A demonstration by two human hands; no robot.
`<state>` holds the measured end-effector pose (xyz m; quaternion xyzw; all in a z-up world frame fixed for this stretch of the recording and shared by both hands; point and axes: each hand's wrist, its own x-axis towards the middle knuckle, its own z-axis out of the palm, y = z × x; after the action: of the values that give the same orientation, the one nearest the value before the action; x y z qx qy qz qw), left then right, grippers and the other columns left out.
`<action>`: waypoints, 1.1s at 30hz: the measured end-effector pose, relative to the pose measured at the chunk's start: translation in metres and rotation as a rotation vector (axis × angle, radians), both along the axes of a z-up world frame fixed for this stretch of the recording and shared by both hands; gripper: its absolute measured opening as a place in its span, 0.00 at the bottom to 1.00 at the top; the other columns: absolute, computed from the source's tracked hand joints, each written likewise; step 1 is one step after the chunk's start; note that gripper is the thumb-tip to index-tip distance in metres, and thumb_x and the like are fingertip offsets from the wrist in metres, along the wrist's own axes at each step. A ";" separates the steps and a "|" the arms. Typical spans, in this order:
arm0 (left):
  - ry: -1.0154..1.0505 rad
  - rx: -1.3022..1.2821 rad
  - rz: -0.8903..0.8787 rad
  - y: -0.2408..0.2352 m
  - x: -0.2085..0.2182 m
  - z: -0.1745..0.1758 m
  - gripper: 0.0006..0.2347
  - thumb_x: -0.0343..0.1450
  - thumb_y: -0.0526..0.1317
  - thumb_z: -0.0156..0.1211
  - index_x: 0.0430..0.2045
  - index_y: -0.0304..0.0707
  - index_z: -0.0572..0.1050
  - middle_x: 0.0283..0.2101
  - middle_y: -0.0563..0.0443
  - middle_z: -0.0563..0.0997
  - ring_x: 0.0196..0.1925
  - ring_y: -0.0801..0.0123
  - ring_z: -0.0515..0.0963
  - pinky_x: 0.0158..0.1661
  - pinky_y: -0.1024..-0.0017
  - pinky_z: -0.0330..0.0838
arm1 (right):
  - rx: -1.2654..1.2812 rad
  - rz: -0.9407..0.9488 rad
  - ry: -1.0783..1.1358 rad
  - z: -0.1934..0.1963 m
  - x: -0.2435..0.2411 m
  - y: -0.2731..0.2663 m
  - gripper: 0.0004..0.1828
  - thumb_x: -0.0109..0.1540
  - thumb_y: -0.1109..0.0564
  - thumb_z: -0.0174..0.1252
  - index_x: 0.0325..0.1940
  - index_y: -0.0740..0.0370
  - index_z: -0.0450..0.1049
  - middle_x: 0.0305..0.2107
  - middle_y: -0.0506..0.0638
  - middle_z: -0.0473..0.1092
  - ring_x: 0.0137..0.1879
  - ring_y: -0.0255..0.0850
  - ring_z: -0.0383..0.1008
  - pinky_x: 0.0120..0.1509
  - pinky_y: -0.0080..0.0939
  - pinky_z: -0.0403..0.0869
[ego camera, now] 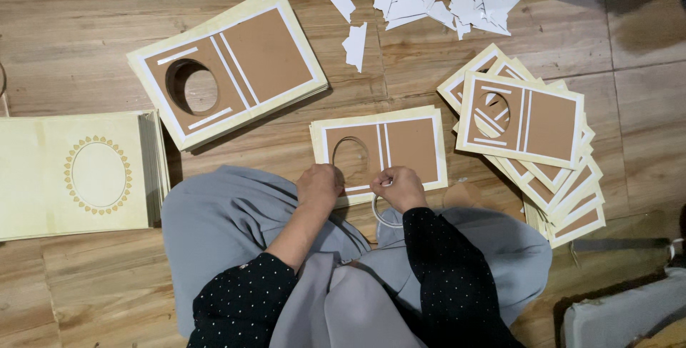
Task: The person sits on the floor and assembles paper crafts by applying adhesive tape to the edges of rectangular cardboard pieces. They handle stacks of pre-cut cardboard and a roll of tape, securing the pieces together.
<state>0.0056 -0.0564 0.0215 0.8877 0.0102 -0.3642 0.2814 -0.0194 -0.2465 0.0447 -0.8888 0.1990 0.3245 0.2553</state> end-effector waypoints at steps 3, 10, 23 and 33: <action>-0.057 0.008 -0.039 0.000 -0.002 0.011 0.09 0.58 0.35 0.63 0.28 0.32 0.77 0.29 0.36 0.77 0.37 0.45 0.78 0.36 0.54 0.73 | -0.035 0.017 -0.016 0.008 0.000 0.008 0.12 0.45 0.48 0.59 0.30 0.48 0.78 0.27 0.44 0.72 0.41 0.47 0.73 0.46 0.47 0.71; -0.857 0.242 -0.384 -0.030 -0.058 0.023 0.06 0.63 0.34 0.50 0.30 0.42 0.72 0.28 0.52 0.74 0.31 0.65 0.76 0.26 0.74 0.70 | -0.178 0.118 -0.081 0.019 -0.004 0.022 0.10 0.48 0.50 0.57 0.31 0.48 0.77 0.28 0.44 0.73 0.42 0.49 0.73 0.46 0.48 0.71; -1.071 0.369 -0.624 -0.039 -0.079 -0.015 0.08 0.62 0.35 0.45 0.31 0.41 0.71 0.34 0.46 0.67 0.31 0.61 0.69 0.20 0.76 0.62 | -0.366 0.647 -0.527 -0.002 -0.021 0.019 0.02 0.51 0.55 0.53 0.26 0.51 0.71 0.22 0.45 0.66 0.32 0.45 0.71 0.36 0.43 0.68; -0.283 -0.125 -0.375 -0.011 -0.035 0.063 0.23 0.58 0.25 0.54 0.48 0.40 0.66 0.47 0.45 0.64 0.43 0.49 0.72 0.35 0.62 0.74 | -0.074 -0.046 -0.377 0.043 0.019 -0.014 0.19 0.61 0.44 0.41 0.46 0.58 0.64 0.37 0.59 0.72 0.47 0.56 0.70 0.50 0.57 0.66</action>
<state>-0.0291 -0.0671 0.0850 0.8971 -0.2169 -0.2821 0.2618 -0.0001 -0.2609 0.0881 -0.9378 0.1795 0.1390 0.2627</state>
